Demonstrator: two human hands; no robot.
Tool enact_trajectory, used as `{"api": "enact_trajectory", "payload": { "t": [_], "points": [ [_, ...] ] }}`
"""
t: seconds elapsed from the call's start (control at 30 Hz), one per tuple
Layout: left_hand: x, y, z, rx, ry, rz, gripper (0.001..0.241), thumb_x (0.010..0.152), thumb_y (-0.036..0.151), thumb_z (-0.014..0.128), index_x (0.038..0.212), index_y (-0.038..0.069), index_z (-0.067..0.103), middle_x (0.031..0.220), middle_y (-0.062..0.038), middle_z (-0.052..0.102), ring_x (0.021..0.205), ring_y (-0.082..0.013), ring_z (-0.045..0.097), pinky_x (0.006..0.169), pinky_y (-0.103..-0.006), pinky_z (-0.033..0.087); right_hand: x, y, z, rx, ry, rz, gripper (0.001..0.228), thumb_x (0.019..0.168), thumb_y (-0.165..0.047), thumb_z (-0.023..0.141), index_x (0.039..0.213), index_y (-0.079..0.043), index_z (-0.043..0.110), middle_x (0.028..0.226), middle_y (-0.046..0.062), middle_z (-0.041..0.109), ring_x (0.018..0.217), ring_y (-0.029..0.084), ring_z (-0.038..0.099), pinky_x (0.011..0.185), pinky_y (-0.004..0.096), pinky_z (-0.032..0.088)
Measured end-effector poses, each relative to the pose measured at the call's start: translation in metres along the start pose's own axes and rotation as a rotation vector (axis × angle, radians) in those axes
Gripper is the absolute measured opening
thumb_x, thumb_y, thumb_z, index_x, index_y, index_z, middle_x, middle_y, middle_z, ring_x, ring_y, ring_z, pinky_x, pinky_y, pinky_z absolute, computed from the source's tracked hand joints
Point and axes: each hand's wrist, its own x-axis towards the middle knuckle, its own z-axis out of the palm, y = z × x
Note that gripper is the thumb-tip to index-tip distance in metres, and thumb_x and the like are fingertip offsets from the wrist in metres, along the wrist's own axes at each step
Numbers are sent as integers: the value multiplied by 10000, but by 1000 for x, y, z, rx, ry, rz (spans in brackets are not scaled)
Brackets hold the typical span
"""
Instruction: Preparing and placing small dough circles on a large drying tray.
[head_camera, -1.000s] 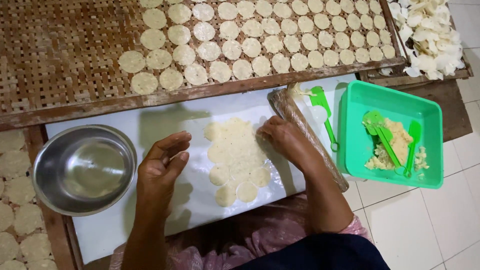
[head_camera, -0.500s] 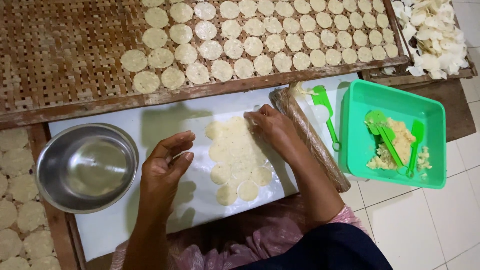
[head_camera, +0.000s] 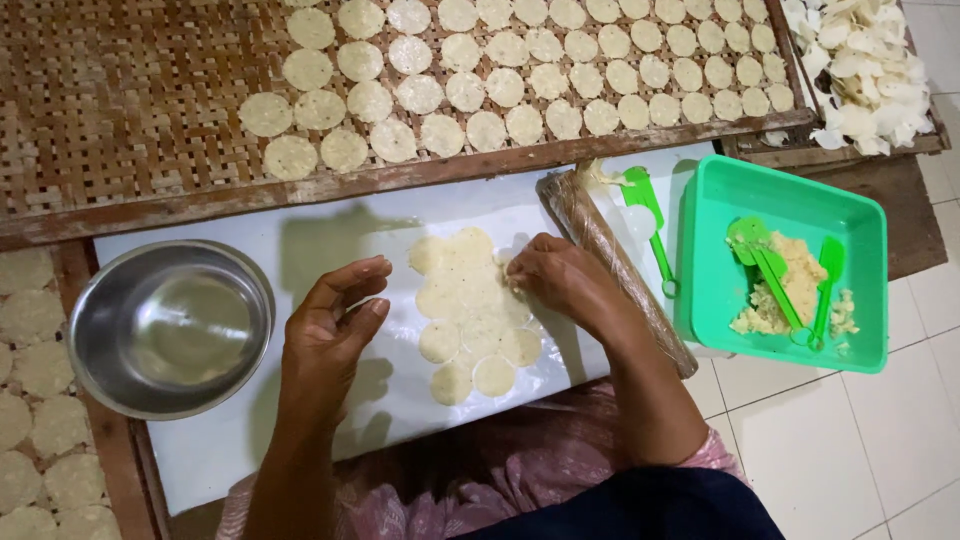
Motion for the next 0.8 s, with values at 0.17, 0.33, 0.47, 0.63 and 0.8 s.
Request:
{"api": "enact_trajectory", "payload": {
  "t": [0.17, 0.33, 0.47, 0.63, 0.8],
  "points": [
    [1, -6, 0, 2, -16, -4, 394, 914, -4, 662, 1304, 39, 629, 1332, -96, 678, 1259, -209, 610, 1085, -354, 490, 6, 13, 8, 22, 61, -28, 119, 892, -176, 719, 994, -117, 739, 1008, 92, 722, 851, 279, 705, 754, 415, 575],
    [1, -2, 1, 28, -9, -11, 404, 907, -3, 663, 1306, 45, 627, 1336, -94, 675, 1262, -211, 609, 1076, -356, 494, 14, -7, 0, 70, 82, 67, 156, 888, -154, 735, 1016, -76, 693, 933, 101, 728, 813, 289, 705, 726, 419, 563],
    [0, 0, 3, 37, -6, -30, 400, 905, 4, 669, 1301, 44, 629, 1334, -95, 678, 1264, -210, 608, 1075, -357, 502, 11, -11, 3, 117, 154, 26, 410, 803, -99, 760, 1201, -104, 663, 968, 104, 717, 803, 299, 697, 686, 417, 562],
    [0, 1, 2, 34, -14, -7, 400, 909, 7, 667, 1305, 46, 630, 1330, -96, 678, 1261, -213, 609, 1071, -357, 498, 11, -9, 15, 39, 200, -61, 329, 773, -80, 775, 1097, -113, 731, 1019, 106, 712, 864, 298, 690, 729, 414, 581],
    [-2, 7, 5, 43, -4, -23, 389, 913, 16, 669, 1299, 54, 638, 1328, -83, 681, 1253, -197, 611, 1056, -349, 503, 7, -10, 18, -66, 206, -133, 202, 756, -115, 804, 940, -92, 722, 1065, 132, 710, 926, 339, 660, 751, 439, 556]
  ]
}}
